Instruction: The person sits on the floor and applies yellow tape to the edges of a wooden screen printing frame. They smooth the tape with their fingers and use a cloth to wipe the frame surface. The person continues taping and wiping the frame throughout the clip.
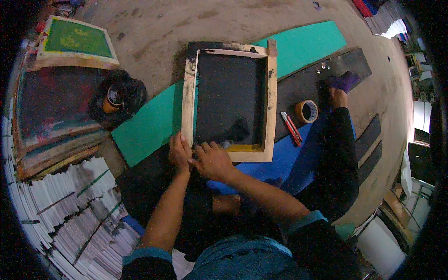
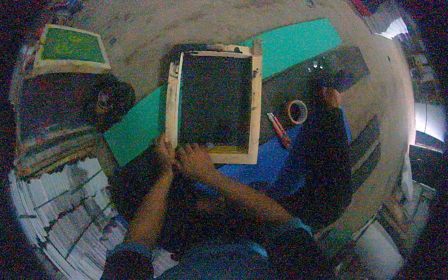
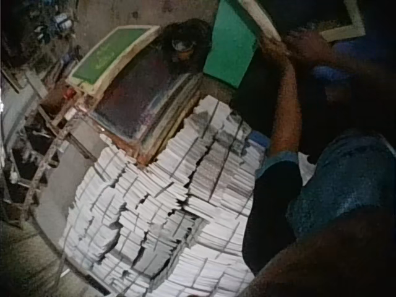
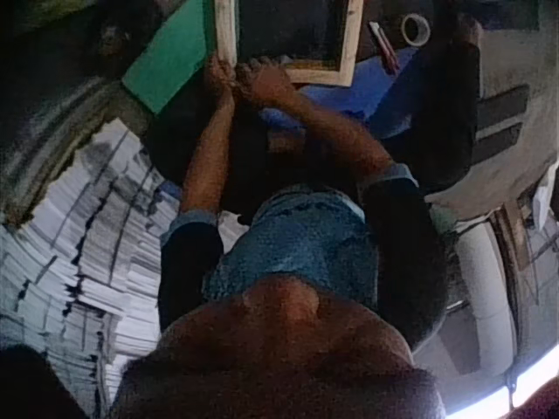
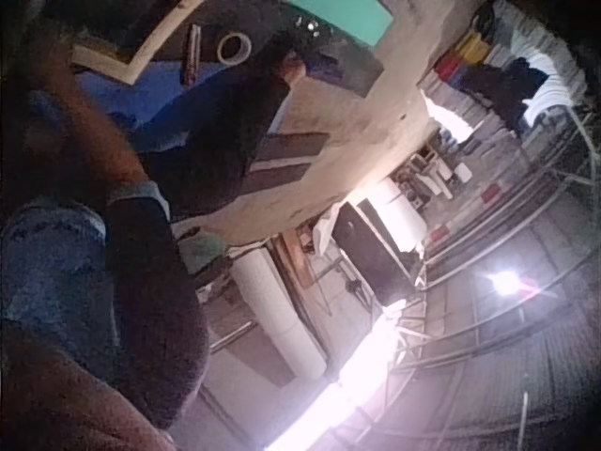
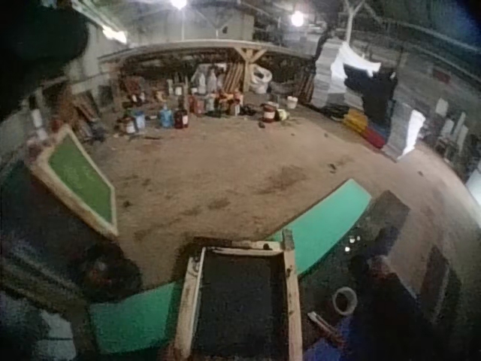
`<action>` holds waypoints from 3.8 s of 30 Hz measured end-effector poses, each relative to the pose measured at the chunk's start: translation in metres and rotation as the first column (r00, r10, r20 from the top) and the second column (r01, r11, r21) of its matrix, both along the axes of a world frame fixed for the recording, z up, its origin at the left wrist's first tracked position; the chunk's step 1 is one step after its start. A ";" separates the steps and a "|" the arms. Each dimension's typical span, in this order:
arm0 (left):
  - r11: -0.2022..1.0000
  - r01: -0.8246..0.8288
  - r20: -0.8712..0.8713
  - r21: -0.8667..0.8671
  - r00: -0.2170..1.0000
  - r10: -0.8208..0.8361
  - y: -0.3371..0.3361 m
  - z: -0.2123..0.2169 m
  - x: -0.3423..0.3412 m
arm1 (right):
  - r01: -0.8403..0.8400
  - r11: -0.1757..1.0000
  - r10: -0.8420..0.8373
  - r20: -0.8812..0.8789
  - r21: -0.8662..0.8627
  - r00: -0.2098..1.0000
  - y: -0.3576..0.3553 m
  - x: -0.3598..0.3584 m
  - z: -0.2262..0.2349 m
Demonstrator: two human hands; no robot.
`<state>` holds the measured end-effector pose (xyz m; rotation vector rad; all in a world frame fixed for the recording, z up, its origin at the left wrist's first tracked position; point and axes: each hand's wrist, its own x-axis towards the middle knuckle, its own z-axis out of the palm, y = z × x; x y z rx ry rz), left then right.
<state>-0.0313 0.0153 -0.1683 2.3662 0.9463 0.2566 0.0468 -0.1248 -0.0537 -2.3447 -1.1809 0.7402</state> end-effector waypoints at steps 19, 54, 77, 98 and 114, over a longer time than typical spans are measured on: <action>1.000 -0.009 0.076 0.013 0.997 0.008 -0.005 0.008 0.000 | 0.063 0.997 -0.063 -0.011 -0.053 0.998 -0.034 0.013 0.000; 0.997 0.061 0.080 0.052 0.995 -0.065 -0.005 -0.007 0.005 | 0.334 0.794 -0.464 0.152 0.508 0.873 -0.034 0.189 -0.009; 0.167 0.162 0.179 -0.973 0.979 0.093 -0.102 0.179 0.094 | 0.643 0.421 -0.347 -0.542 0.639 0.766 -0.215 0.094 0.054; 0.340 0.331 0.362 -0.880 0.932 0.032 -0.142 0.285 0.068 | 0.513 0.477 -0.402 -0.342 0.714 0.849 -0.190 0.026 0.168; 0.276 0.195 0.192 -0.941 0.981 -0.040 -0.157 0.274 0.081 | 0.712 0.350 -0.431 -0.570 0.610 0.700 -0.204 0.034 0.149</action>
